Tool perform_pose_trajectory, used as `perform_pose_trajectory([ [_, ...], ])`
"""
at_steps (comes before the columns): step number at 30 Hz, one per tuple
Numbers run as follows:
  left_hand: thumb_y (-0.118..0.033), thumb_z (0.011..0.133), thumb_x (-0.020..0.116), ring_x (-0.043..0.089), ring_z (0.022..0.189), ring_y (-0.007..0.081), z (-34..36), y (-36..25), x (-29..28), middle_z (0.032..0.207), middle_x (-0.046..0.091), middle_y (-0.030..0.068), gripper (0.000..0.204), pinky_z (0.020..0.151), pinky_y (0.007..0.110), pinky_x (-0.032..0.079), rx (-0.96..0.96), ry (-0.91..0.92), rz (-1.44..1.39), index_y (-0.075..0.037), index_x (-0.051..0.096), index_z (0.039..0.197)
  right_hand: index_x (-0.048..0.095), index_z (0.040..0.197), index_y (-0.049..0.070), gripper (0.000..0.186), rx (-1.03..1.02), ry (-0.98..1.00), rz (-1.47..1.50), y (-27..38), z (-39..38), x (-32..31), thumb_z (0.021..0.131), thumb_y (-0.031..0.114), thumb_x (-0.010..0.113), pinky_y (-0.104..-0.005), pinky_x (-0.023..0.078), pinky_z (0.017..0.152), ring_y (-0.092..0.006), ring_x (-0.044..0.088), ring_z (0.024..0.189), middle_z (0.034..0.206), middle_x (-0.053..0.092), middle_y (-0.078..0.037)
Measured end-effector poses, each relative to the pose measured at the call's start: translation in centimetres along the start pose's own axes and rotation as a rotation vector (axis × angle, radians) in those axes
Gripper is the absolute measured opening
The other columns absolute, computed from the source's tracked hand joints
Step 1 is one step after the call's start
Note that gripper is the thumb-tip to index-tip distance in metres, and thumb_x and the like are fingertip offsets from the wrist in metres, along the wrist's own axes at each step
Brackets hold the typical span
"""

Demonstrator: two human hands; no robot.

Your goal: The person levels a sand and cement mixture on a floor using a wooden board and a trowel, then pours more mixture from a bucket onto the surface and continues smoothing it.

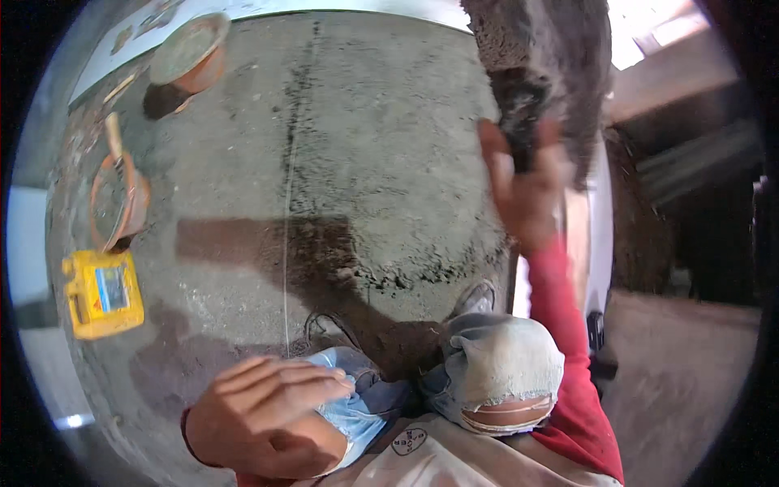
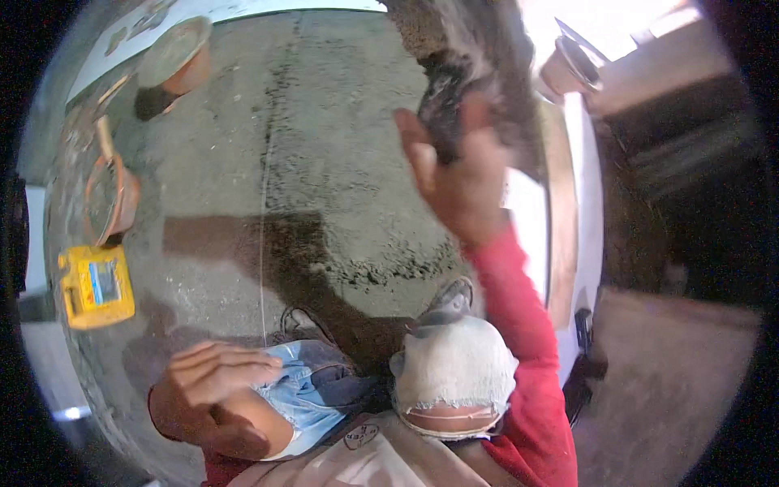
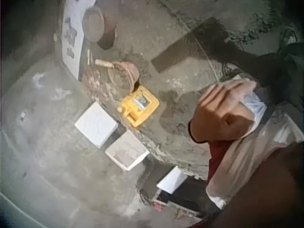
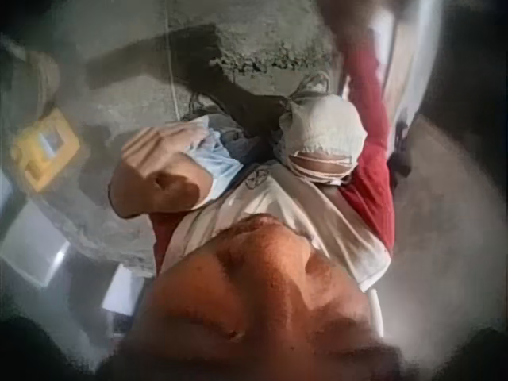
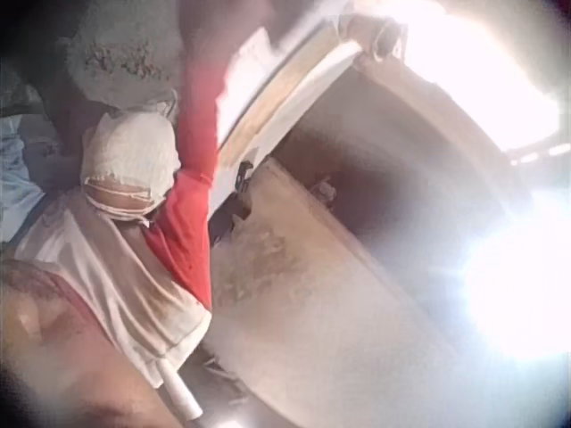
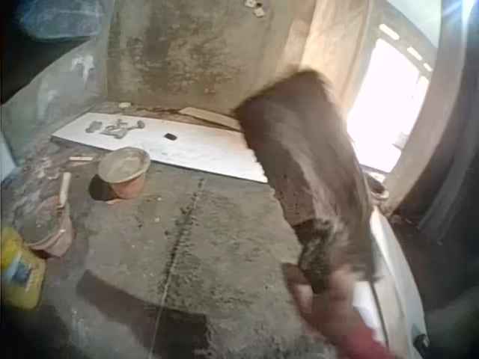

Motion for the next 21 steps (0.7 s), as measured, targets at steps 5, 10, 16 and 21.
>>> perform_pose_trajectory([
  [5,-0.043,0.078,0.078,0.069,0.096,0.0345,2.3,1.5,-2.7,0.108,0.07,0.0215,0.061,0.087,0.041,0.053,0.206,0.024,-0.045,0.003,0.062,0.115,0.055,0.112,0.009,0.042,0.323,1.048,-0.193,-5.9,-13.2,12.7,0.092,0.045,0.058,-0.0534,0.056,0.063,-0.041,0.069,0.075,0.076,0.067,-0.026],
  [10,-0.022,0.08,0.074,0.069,0.096,0.0263,6.0,3.5,-6.8,0.107,0.071,0.0146,0.044,0.085,0.036,0.053,0.115,-0.04,-0.016,-0.001,0.063,0.116,0.056,0.086,0.007,0.043,0.368,0.442,-0.079,-7.9,-14.5,3.4,0.092,0.048,0.063,-0.0497,0.051,0.056,-0.039,0.063,0.056,0.061,0.06,-0.019],
  [16,-0.008,0.091,0.062,0.065,0.101,0.0191,12.5,9.1,-7.8,0.106,0.068,0.0112,0.032,0.093,0.033,0.049,-0.184,-0.202,-0.063,0.001,0.06,0.121,0.054,0.109,0.007,0.05,0.886,0.232,-0.409,-17.0,-28.5,-10.8,0.09,0.051,0.066,-0.0493,0.05,0.06,-0.0438,0.067,0.07,0.076,0.067,-0.026],
  [21,-0.006,0.092,0.06,0.065,0.099,0.0177,15.7,12.7,-5.0,0.104,0.068,0.0107,0.029,0.09,0.031,0.05,-0.332,-0.144,-0.069,0.003,0.06,0.119,0.051,0.109,0.007,0.046,1.224,0.24,-0.554,-20.0,-45.9,-17.2,0.093,0.05,0.059,-0.0519,0.049,0.07,-0.0446,0.065,0.078,0.082,0.066,-0.024],
])
Point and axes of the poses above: each hand's wrist, its own z-axis towards the middle knuckle, its own x-axis out of the palm, y = z × x, the point moved 6 cm from there along z, towards the middle knuckle
